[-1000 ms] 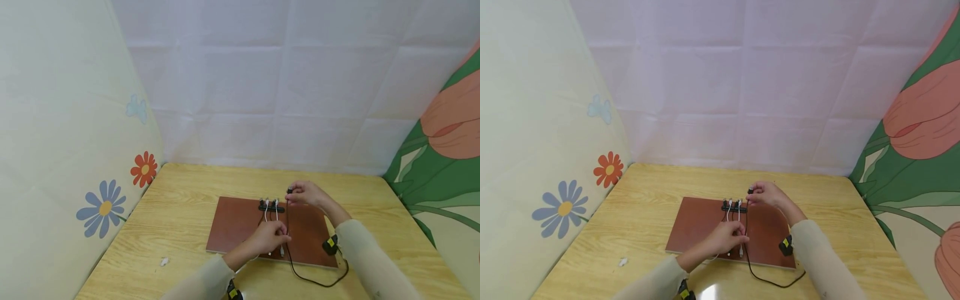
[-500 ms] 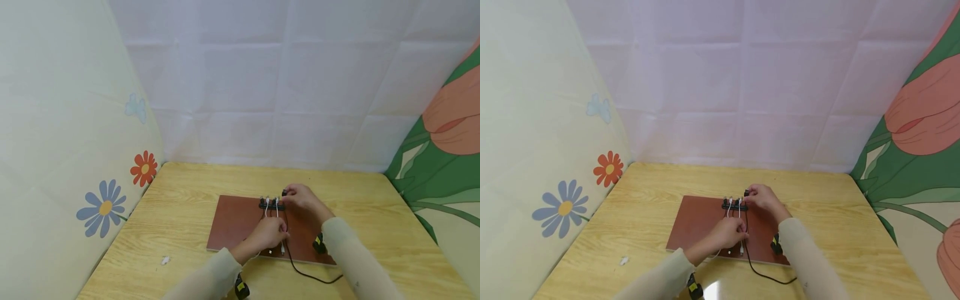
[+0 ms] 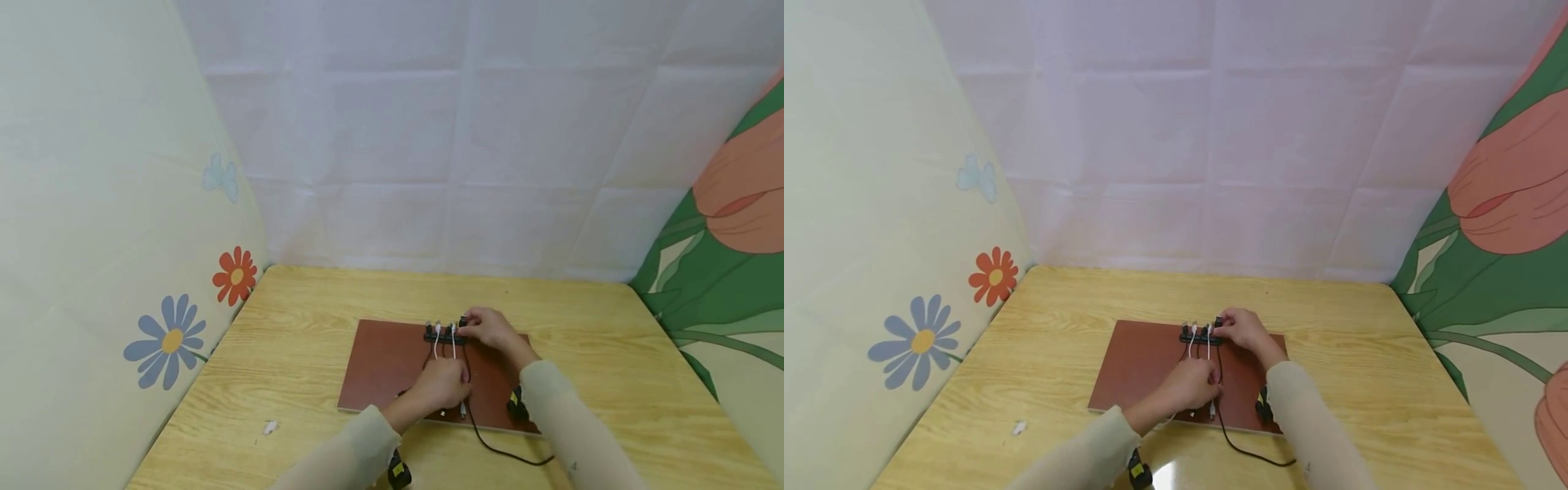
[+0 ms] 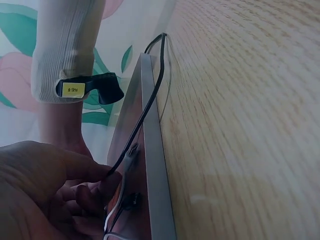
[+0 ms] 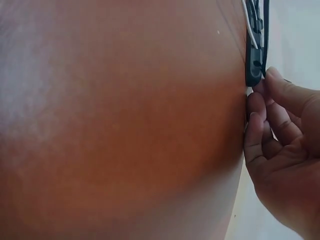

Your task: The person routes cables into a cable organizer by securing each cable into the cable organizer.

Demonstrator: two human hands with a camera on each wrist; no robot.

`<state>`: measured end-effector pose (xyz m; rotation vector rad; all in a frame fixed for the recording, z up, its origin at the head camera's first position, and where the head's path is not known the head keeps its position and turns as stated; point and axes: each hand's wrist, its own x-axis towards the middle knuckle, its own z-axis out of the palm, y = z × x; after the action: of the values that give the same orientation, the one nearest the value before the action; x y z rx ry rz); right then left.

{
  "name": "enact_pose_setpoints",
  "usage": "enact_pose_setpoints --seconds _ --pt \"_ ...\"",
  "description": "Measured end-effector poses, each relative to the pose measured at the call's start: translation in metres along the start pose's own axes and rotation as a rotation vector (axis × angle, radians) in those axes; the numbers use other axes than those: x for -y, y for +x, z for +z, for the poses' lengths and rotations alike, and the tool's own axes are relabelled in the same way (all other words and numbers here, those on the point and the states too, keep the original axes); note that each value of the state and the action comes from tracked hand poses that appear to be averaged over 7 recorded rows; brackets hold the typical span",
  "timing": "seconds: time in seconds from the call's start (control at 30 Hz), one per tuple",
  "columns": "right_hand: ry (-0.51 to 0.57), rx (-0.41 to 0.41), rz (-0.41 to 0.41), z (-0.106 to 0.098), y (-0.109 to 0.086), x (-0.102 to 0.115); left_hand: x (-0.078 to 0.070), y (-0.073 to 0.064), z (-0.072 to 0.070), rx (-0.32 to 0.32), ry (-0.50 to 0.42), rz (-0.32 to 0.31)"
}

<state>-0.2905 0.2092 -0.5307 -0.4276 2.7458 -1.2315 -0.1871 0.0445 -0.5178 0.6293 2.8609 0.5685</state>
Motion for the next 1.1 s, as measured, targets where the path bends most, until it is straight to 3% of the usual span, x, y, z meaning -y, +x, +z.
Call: enact_pose_setpoints --seconds 0.2,0.47,0.8,1.1 --pt "-0.037 -0.004 0.000 0.002 0.000 0.002 -0.003 -0.002 -0.002 0.018 0.058 0.013" --pt "-0.035 0.016 -0.010 0.001 -0.001 0.003 -0.007 0.004 0.003 0.008 0.280 0.095" --pt "-0.019 0.018 0.036 0.003 0.001 0.008 -0.017 0.008 0.003 0.089 0.350 0.070" --pt "0.031 -0.004 0.021 0.005 0.001 0.003 -0.023 0.007 0.000 0.110 0.457 0.053"
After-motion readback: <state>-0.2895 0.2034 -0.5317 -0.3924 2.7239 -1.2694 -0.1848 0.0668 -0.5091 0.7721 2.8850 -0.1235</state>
